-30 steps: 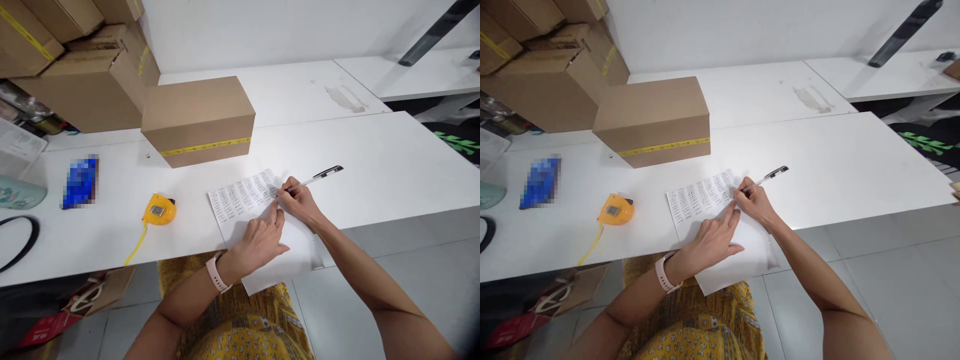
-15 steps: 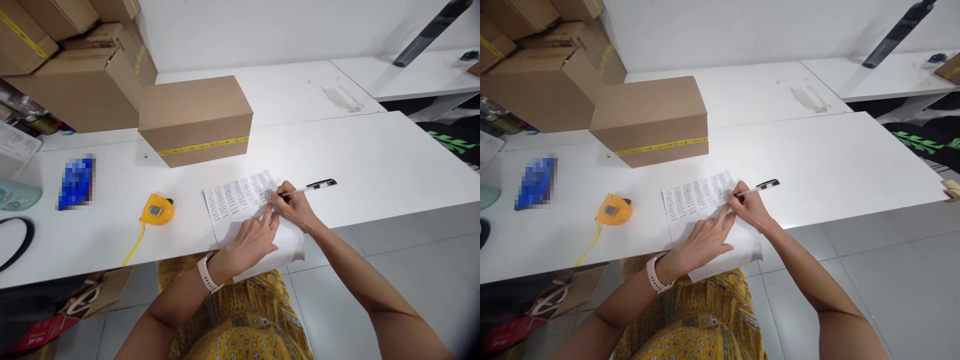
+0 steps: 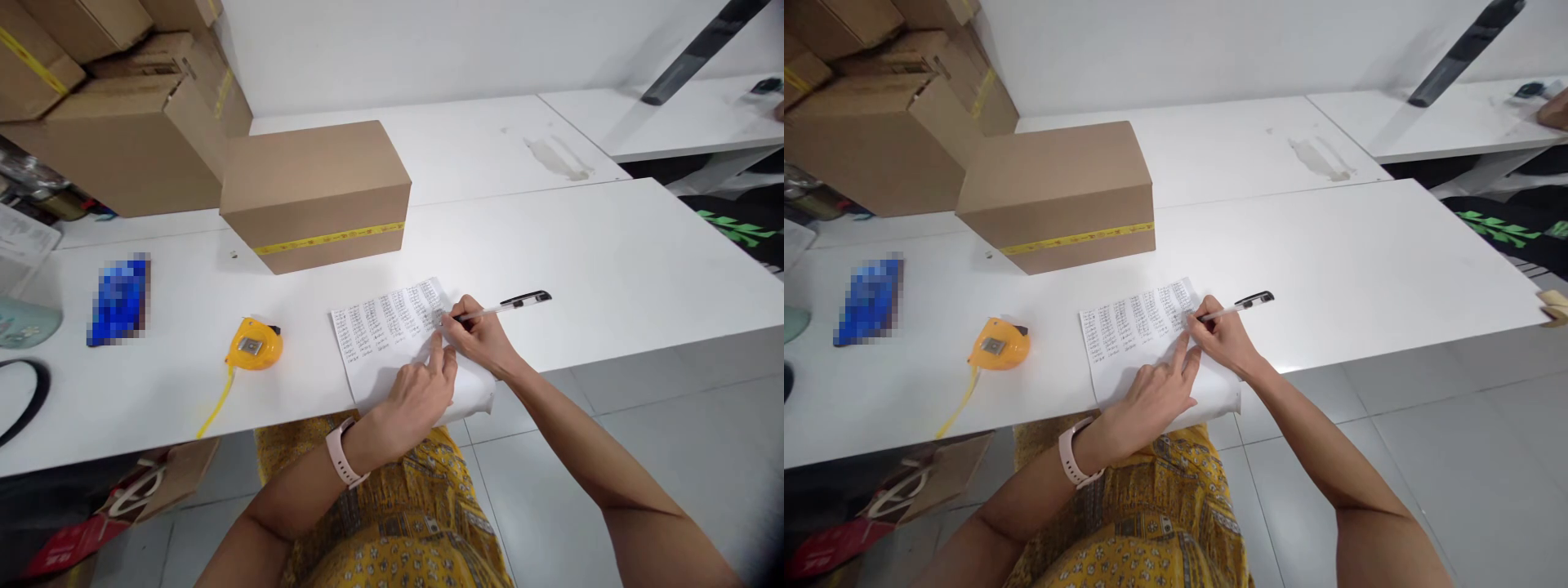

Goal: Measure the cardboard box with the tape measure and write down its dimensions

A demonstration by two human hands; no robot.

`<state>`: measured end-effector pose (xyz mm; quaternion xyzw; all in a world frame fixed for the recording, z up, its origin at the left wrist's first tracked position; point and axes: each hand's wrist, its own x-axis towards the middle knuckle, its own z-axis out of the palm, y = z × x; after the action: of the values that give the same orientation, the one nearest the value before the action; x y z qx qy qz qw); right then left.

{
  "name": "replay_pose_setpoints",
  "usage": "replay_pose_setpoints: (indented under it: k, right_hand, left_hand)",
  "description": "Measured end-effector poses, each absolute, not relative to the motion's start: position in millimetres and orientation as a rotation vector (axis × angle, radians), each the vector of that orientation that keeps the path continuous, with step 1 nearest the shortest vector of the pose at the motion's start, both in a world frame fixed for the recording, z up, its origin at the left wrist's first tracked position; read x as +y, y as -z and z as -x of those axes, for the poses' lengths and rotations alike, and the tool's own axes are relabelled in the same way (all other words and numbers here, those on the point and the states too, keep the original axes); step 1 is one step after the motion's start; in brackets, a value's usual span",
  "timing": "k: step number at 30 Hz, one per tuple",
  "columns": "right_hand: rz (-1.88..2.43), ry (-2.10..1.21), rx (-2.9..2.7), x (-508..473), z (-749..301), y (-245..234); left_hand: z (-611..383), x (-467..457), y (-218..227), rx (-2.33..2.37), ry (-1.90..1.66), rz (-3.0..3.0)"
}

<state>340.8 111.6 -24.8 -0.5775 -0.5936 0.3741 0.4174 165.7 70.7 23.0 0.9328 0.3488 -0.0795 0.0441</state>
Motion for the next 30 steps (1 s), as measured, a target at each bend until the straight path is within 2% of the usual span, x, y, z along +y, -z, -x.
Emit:
replay_pose_setpoints:
  k: [30]
  right_hand:
    - [1.464,-0.954,-1.494,112.5,-341.2,29.4]
  left_hand:
    - [-163.5,69.5,-20.0,1.065,0.172,-2.888]
